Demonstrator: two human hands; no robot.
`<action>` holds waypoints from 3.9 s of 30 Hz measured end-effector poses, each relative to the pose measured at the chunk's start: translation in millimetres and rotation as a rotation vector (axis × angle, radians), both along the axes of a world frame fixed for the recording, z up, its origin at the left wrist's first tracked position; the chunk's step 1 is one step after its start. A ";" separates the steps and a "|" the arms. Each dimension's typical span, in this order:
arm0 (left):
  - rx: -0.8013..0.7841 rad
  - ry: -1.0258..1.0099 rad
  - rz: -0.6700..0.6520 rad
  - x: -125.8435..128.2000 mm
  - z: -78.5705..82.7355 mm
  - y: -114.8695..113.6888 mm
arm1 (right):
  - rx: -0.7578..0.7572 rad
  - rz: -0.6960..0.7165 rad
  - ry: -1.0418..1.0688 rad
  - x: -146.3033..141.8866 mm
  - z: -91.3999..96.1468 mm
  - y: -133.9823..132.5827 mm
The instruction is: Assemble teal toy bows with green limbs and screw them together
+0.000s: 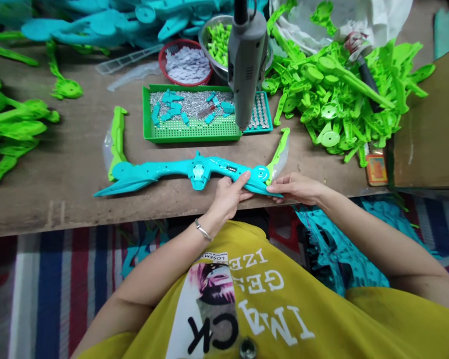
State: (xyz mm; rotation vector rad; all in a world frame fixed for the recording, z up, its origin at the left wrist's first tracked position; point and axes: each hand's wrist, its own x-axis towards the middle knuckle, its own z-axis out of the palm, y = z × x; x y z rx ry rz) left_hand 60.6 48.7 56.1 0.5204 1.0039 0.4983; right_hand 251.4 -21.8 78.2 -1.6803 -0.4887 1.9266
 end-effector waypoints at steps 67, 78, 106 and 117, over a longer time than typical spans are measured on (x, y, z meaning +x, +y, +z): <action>-0.080 -0.141 -0.036 -20.6 5.3 -0.8 | 0.023 0.212 -0.139 -17.9 15.5 0.1; -0.060 -0.111 -0.121 -33.1 13.4 0.0 | 0.394 -0.075 -0.563 -25.5 5.7 -14.3; -0.070 0.032 -0.288 -54.3 13.9 -15.7 | 1.375 0.600 -0.902 -25.9 -18.0 -4.9; -0.059 0.022 -0.331 -56.3 9.5 -14.5 | 1.454 0.615 -0.860 -27.3 -29.1 -3.6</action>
